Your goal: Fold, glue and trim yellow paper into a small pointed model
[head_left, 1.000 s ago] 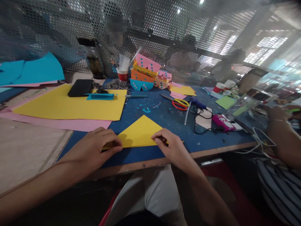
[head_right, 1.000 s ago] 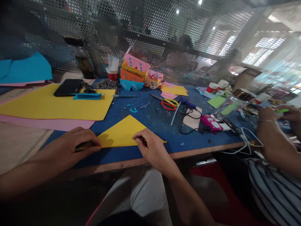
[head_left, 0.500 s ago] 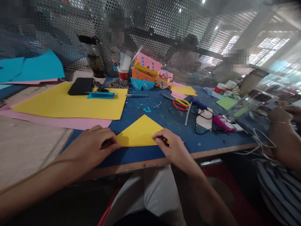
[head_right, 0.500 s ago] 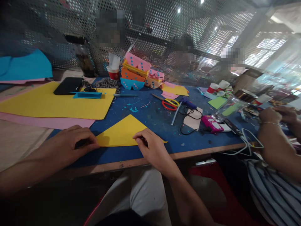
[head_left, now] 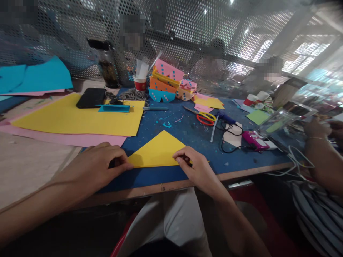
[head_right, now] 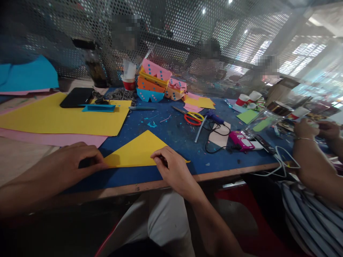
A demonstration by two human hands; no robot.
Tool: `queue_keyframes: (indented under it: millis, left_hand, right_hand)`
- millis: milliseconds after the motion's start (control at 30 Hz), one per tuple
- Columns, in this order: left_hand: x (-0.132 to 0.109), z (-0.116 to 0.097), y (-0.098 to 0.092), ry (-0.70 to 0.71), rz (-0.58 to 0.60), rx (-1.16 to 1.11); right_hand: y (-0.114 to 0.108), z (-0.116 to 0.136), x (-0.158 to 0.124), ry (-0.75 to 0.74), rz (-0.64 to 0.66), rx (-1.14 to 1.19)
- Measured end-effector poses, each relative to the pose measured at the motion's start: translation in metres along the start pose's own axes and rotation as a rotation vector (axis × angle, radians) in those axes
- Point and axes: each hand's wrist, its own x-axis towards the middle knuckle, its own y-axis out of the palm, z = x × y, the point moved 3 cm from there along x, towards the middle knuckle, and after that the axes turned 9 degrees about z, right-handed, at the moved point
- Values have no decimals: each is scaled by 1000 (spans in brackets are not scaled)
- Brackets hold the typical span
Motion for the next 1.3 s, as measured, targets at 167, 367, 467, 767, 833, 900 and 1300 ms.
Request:
queue_keyframes:
  millis: [167,367,467,767,833,900,1300]
  left_hand:
    - [-2,3,-4,-42,80,-1]
    - [-3,8,-5,-65,107,20]
    - [-1,8,-8,-61,119,61]
    - [4,5,-22,-50,209,68]
    - [3,8,-20,-14,200,63]
    - [3,13,-18,16,180,61]
    - [2,11,-20,-16,163,66]
  right_hand:
    - [0,0,0,-2,2,-2]
    - [0,0,0,1,8,10]
    - [0,0,0,-1,11,12]
    - [-1,1,0,-3,10,7]
    - [-1,1,0,-2,12,1]
    - [-1,1,0,-1,11,-6]
    - [-1,1,1,0,5,0]
